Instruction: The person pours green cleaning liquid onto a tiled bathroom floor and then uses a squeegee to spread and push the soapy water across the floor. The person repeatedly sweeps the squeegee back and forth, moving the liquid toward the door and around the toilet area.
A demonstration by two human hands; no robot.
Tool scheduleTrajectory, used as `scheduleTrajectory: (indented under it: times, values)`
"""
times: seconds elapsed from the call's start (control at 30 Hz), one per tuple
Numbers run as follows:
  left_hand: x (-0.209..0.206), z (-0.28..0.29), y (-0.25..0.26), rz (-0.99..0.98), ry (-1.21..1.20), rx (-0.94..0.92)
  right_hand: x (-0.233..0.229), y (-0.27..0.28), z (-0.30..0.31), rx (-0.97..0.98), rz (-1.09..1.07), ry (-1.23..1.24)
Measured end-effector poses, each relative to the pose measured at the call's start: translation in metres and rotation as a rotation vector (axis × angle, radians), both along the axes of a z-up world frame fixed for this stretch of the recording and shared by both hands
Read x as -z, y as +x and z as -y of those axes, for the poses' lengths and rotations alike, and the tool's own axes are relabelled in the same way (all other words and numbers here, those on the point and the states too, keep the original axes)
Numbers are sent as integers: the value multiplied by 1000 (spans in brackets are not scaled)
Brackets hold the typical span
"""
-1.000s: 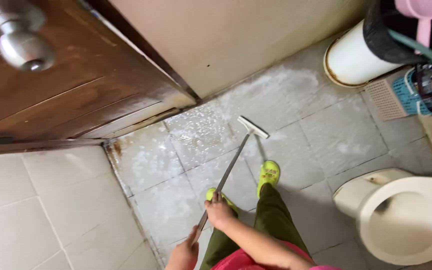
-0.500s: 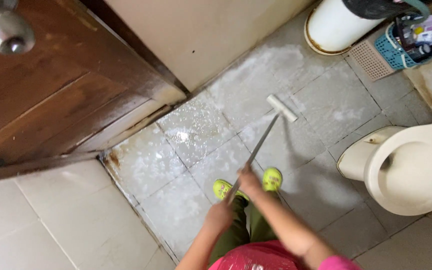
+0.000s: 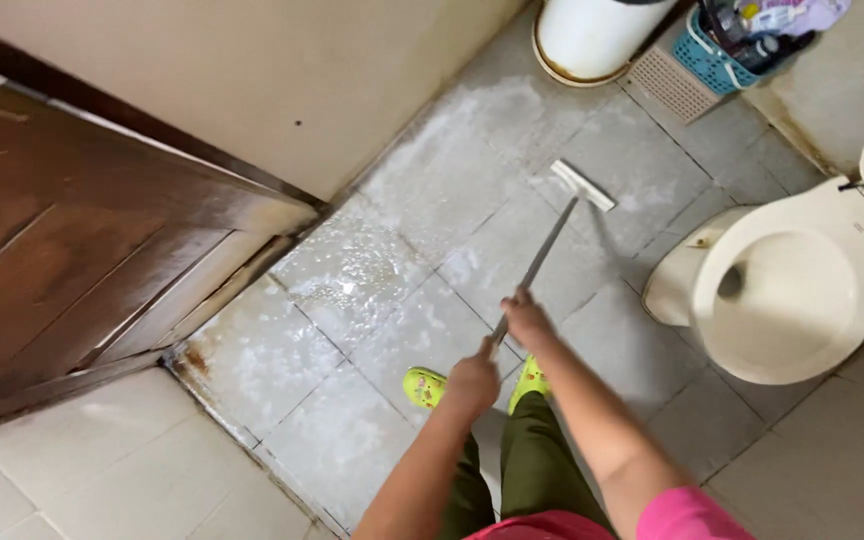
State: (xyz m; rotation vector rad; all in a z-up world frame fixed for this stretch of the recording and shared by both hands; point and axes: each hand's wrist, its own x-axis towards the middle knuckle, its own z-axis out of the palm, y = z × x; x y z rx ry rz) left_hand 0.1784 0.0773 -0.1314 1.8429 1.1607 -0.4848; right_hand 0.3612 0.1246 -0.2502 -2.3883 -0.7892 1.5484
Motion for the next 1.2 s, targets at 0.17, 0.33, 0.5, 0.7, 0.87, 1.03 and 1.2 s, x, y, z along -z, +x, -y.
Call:
scheduleTrajectory:
  times: [0.17, 0.33, 0.5, 0.7, 0.87, 1.03, 1.2]
  values:
    - [-105, -2, 29, 32, -139, -196, 25, 19, 58, -758, 376, 311]
    - [-66, 157, -116, -189, -260, -309, -189, -86, 111, -366, -189, -75]
    - [35, 227, -124, -192, -379, -491, -183, -66, 139, -1047, 46, 333]
    - [-18, 81, 142, 220, 51, -24, -35, 139, 93, -841, 251, 151]
    - [-14, 86, 177, 54, -124, 74, -85, 172, 71, 22, -69, -143]
    - [-33, 188, 54, -118, -329, -218, -92, 61, 184, -419, 137, 157]
    - [52, 242, 27, -257, -431, -297, -67, 66, 212, -907, 423, 599]
